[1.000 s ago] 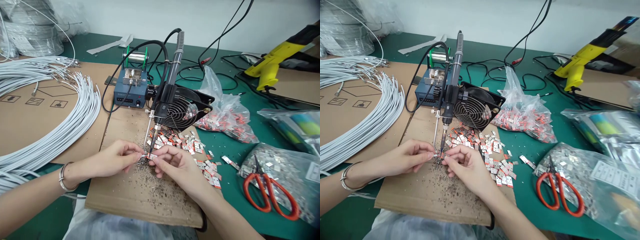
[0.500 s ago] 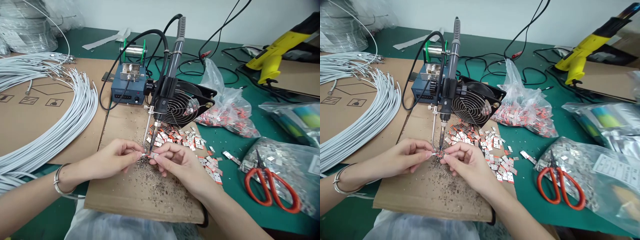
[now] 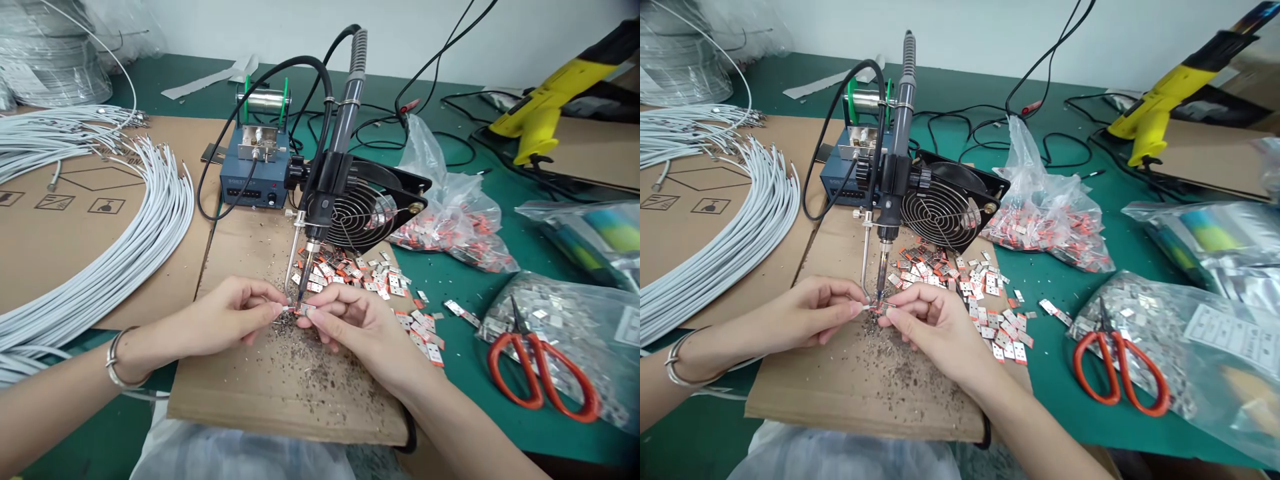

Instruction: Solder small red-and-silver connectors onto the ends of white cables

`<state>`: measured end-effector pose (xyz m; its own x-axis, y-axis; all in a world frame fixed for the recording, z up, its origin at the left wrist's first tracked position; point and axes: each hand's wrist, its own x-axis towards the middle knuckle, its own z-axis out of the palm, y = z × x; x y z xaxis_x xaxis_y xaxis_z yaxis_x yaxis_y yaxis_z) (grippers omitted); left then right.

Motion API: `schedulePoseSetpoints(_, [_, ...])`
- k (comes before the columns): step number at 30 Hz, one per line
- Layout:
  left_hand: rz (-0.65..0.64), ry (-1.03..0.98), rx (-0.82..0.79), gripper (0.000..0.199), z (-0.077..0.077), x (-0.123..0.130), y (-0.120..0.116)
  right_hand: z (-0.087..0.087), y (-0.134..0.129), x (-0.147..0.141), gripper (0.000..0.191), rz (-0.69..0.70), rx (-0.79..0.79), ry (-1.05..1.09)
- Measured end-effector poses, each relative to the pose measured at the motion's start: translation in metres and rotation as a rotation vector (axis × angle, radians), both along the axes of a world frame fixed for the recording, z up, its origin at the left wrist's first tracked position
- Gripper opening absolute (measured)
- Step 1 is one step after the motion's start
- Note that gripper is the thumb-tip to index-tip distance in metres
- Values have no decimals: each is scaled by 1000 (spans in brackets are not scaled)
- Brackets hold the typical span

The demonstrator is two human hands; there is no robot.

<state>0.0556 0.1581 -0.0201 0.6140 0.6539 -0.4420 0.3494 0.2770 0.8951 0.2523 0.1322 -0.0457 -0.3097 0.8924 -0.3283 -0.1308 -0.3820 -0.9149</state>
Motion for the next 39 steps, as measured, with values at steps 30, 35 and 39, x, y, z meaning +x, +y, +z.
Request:
schedulePoseSetpoints(30, [1, 60, -4, 24, 0, 0, 3, 2, 1, -6, 22, -15, 93, -51])
schedulePoseSetpoints(35, [-12, 47, 27, 25, -2, -2, 3, 1, 1, -6, 22, -19, 79, -66])
schedulePoseSetpoints(39, [-17, 27, 62, 25, -5, -3, 4, 1, 1, -6, 20, -26, 81, -82])
